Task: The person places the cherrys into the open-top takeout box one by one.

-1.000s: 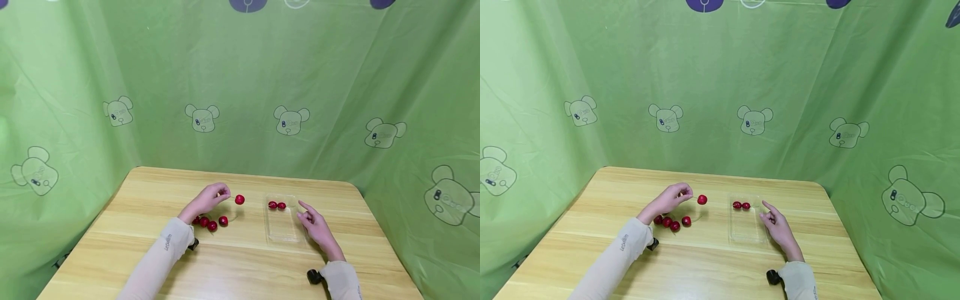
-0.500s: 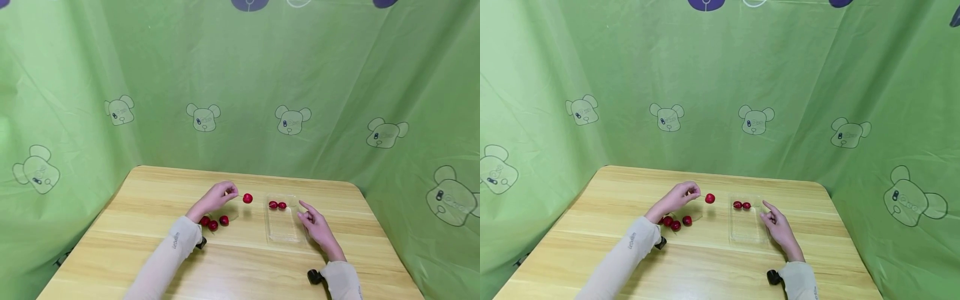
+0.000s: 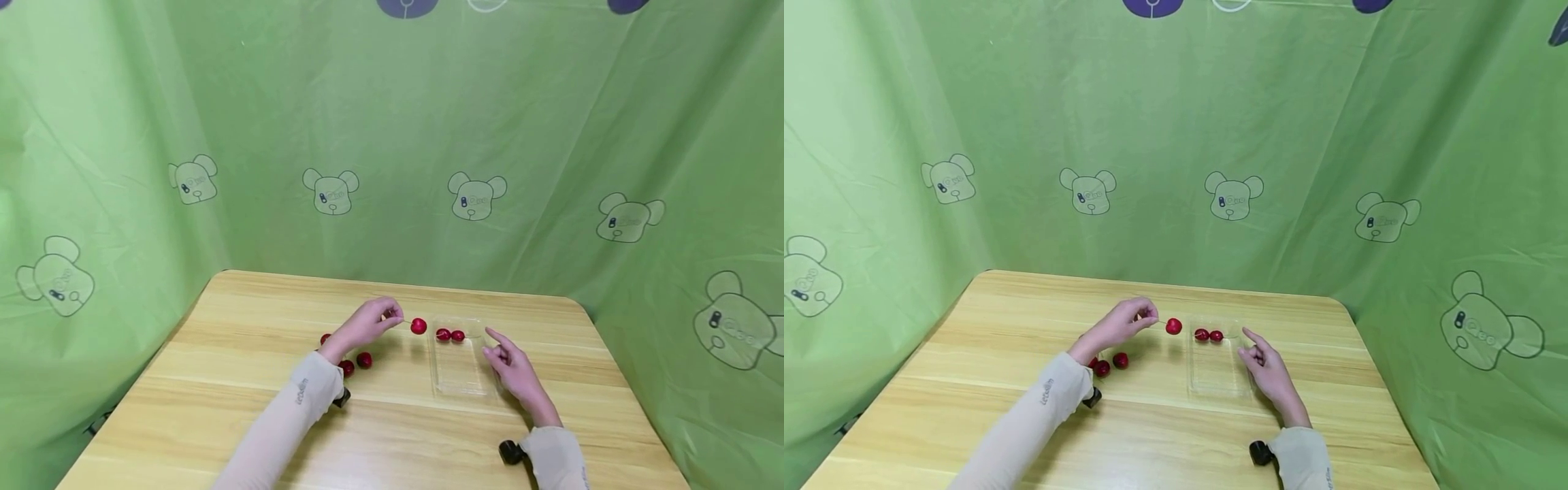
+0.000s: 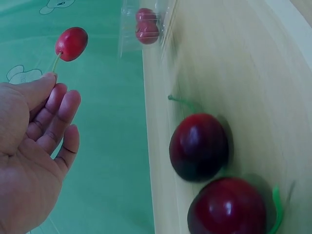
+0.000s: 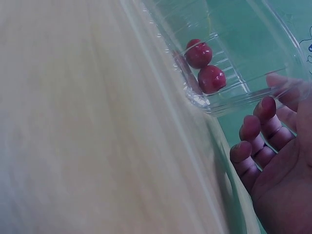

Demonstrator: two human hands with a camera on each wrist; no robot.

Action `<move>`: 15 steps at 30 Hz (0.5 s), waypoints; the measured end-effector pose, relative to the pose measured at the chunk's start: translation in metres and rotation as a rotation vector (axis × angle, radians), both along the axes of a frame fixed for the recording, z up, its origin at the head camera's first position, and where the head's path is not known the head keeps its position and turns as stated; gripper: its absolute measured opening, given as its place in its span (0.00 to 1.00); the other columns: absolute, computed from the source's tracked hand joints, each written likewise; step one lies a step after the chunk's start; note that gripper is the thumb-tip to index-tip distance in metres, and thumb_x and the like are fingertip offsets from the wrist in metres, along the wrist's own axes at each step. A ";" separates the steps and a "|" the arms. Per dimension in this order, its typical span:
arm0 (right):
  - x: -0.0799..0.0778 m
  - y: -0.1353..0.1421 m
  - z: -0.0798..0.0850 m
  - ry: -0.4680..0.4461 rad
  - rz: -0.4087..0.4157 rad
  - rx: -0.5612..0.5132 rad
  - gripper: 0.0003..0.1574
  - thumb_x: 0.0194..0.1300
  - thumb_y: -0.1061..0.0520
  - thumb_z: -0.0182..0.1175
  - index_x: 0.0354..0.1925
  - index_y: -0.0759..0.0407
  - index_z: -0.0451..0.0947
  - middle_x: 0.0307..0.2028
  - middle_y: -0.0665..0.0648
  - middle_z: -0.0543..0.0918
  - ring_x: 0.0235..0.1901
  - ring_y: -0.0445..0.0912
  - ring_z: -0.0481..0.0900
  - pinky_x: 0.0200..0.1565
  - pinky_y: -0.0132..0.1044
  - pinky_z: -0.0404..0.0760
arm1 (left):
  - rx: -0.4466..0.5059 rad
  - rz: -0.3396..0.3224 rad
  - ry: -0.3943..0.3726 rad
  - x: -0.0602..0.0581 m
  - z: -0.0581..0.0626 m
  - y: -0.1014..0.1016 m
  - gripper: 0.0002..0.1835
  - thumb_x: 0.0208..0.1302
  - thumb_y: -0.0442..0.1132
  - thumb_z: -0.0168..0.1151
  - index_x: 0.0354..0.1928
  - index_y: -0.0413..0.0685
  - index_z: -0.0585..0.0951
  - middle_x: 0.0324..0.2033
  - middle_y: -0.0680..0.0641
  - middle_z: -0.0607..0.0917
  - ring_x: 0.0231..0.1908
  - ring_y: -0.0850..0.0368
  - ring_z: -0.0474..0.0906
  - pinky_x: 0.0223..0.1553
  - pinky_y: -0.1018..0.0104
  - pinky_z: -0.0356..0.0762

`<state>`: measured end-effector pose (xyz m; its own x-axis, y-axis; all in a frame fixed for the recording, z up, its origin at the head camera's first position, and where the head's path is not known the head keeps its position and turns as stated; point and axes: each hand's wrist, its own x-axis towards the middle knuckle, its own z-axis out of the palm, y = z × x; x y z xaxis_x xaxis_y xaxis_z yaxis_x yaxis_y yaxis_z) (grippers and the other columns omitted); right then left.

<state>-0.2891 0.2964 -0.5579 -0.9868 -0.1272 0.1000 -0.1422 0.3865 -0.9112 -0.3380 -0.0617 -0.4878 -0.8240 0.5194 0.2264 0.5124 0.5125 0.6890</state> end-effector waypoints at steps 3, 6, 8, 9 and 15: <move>0.000 -0.001 0.000 0.013 0.007 -0.011 0.37 0.79 0.56 0.56 0.79 0.64 0.57 0.35 0.68 0.79 0.21 0.39 0.69 0.23 0.33 0.73 | -0.004 0.005 0.012 -0.001 -0.002 0.005 0.04 0.77 0.40 0.60 0.43 0.50 0.81 0.41 0.52 0.85 0.45 0.59 0.81 0.52 0.66 0.81; 0.002 -0.002 0.000 0.019 0.006 -0.017 0.38 0.79 0.55 0.57 0.78 0.63 0.58 0.34 0.66 0.79 0.21 0.39 0.69 0.23 0.33 0.73 | -0.006 -0.003 0.028 -0.002 -0.004 0.010 0.04 0.76 0.40 0.60 0.43 0.50 0.82 0.41 0.52 0.85 0.45 0.59 0.81 0.52 0.66 0.81; 0.003 -0.003 0.000 0.019 0.006 -0.009 0.37 0.79 0.54 0.57 0.78 0.63 0.59 0.34 0.66 0.79 0.21 0.39 0.69 0.23 0.33 0.73 | -0.011 -0.008 0.037 -0.003 -0.006 0.014 0.04 0.76 0.40 0.60 0.43 0.50 0.82 0.41 0.52 0.85 0.45 0.60 0.81 0.52 0.66 0.81; 0.003 -0.004 0.000 0.018 0.008 -0.001 0.38 0.79 0.54 0.57 0.78 0.63 0.59 0.34 0.66 0.79 0.22 0.39 0.69 0.24 0.33 0.73 | -0.016 -0.009 0.043 -0.003 -0.008 0.016 0.04 0.76 0.40 0.60 0.43 0.49 0.82 0.41 0.52 0.85 0.45 0.60 0.81 0.52 0.67 0.81; 0.004 -0.007 0.002 0.009 0.010 0.003 0.38 0.79 0.54 0.57 0.78 0.63 0.58 0.34 0.66 0.79 0.22 0.41 0.70 0.24 0.32 0.74 | -0.029 -0.010 0.059 -0.006 -0.012 0.026 0.04 0.76 0.40 0.61 0.43 0.49 0.82 0.40 0.52 0.86 0.44 0.60 0.81 0.51 0.67 0.81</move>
<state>-0.2848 0.2894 -0.5558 -0.9846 -0.1371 0.1086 -0.1543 0.3880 -0.9087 -0.3436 -0.0361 -0.5000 -0.8045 0.5345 0.2590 0.5566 0.5264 0.6427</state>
